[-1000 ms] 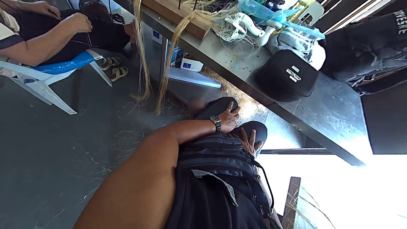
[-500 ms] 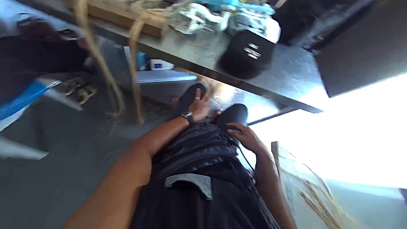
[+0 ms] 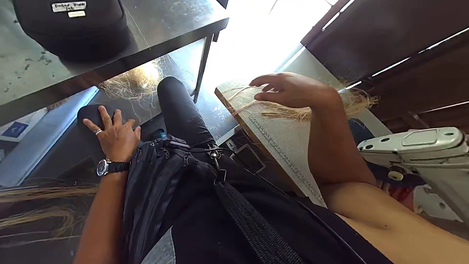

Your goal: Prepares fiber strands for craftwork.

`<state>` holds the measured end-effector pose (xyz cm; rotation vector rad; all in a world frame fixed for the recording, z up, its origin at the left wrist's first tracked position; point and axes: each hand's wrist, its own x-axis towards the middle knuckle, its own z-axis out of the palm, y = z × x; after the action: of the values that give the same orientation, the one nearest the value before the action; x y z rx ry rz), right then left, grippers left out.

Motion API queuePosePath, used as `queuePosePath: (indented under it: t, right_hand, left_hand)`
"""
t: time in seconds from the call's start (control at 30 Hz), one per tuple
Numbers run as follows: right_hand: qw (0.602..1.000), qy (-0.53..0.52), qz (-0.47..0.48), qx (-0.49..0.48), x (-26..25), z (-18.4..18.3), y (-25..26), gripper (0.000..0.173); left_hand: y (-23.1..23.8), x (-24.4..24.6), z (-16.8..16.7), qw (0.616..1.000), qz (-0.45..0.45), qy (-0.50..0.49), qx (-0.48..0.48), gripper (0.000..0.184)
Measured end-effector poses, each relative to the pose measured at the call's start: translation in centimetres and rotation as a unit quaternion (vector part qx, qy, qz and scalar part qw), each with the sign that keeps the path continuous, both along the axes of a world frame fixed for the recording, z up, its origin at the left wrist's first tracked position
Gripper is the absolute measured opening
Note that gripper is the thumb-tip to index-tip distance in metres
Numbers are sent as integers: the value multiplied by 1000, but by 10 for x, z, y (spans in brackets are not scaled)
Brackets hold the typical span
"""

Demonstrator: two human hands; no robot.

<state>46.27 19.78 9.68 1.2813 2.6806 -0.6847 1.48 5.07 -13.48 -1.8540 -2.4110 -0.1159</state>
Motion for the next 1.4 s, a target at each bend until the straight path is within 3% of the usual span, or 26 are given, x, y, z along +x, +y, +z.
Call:
queuePosePath:
  t: [0.13,0.27,0.43,0.63,0.7,0.77,0.87,1.0,1.07,1.17,1.27,1.4]
  right_hand:
    - [994,-40,-102,-9,30,-9,-10,46]
    - [990,-50,-119,-62,42,-16,-23,50]
    - [989,-64,-130,12,51,-42,-18,54]
    - [991,-54,-109,58,32,-87,-31,45]
    - [994,-25,-95,53,33,-87,-34,39]
    - [995,29,-89,31,36,-83,-33,35]
    - [982,119,-133,66,43,-79,-28,30]
    - [950,157,-197,184,51,-86,-18,30]
    - [954,149,-192,174,56,-97,-17,43]
    - [969,116,-168,136,52,-122,-19,62]
    - [968,98,-165,162,42,-142,-19,57]
    - [957,126,-183,185,41,-146,-16,41]
  left_hand:
    - [4,3,1,1000,10,14,-21,38]
    - [10,7,6,998,17,26,-60,37]
    - [17,17,13,995,27,38,-92,36]
    - [24,21,11,991,27,63,-116,39]
    - [26,21,15,993,13,28,-110,38]
    - [33,19,31,992,-15,-84,-92,37]
    - [50,22,74,960,-47,-251,-111,37]
    - [61,81,129,865,-158,-445,-170,35]
    - [66,113,142,841,-245,-431,-217,34]
    - [77,154,136,816,-294,-404,-292,32]
    - [93,172,108,815,-283,-374,-341,35]
    - [97,183,97,795,-264,-430,-338,37]
